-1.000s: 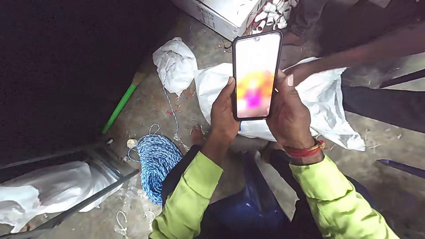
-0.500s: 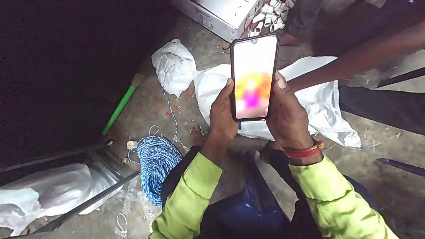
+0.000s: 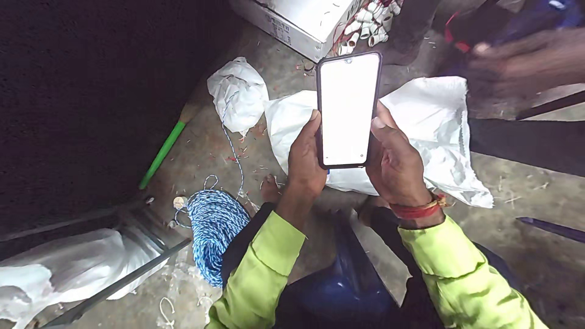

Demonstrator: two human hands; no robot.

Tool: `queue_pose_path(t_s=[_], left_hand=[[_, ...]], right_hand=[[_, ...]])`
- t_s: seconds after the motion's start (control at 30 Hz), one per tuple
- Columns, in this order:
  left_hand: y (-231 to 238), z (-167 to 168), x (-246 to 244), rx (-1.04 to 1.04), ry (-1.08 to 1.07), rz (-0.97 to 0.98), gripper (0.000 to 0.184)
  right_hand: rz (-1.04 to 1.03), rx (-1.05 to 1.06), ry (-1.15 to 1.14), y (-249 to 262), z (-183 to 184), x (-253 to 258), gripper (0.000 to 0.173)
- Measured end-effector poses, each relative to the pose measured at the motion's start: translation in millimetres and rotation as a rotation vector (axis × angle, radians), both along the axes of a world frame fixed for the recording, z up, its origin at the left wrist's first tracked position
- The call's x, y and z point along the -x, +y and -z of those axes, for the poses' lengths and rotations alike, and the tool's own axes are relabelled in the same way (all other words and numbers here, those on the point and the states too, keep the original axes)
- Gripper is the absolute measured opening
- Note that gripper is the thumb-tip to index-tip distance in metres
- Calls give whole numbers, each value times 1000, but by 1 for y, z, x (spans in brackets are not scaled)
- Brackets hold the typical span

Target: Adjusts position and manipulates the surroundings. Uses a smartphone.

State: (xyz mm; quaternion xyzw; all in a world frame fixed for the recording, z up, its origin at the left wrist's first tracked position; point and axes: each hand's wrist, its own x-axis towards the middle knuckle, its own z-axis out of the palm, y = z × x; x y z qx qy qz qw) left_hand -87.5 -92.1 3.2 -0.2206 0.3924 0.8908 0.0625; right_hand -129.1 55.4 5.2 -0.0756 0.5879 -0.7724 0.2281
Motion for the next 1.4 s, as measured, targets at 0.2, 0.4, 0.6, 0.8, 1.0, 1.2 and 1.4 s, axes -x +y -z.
queue_pose_path(t_s=[0.2,0.4,0.6,0.8,1.0,1.2,1.4], left_hand=[[1,-1,1,4,-6,-12,45],[1,0,-2,6,5,3,46],[3,4,10,-11,-2,-41,42],[0,1,4,16,1,17,46],[5,4,17,-25,-17,-60,43],[7,8,20,-50,-16,-102,42],[9,6,22,-96,-41,-142,40]], right_hand=[[4,2,-8,0,0,0,51],[-5,9,-5,1,0,1,52],[-3,46,-44,1,1,2,53],[-21,58,-57,2,1,4,54],[18,37,-46,-1,4,7,54],[32,22,-46,-2,6,7,54],[33,21,-54,-1,6,8,53]])
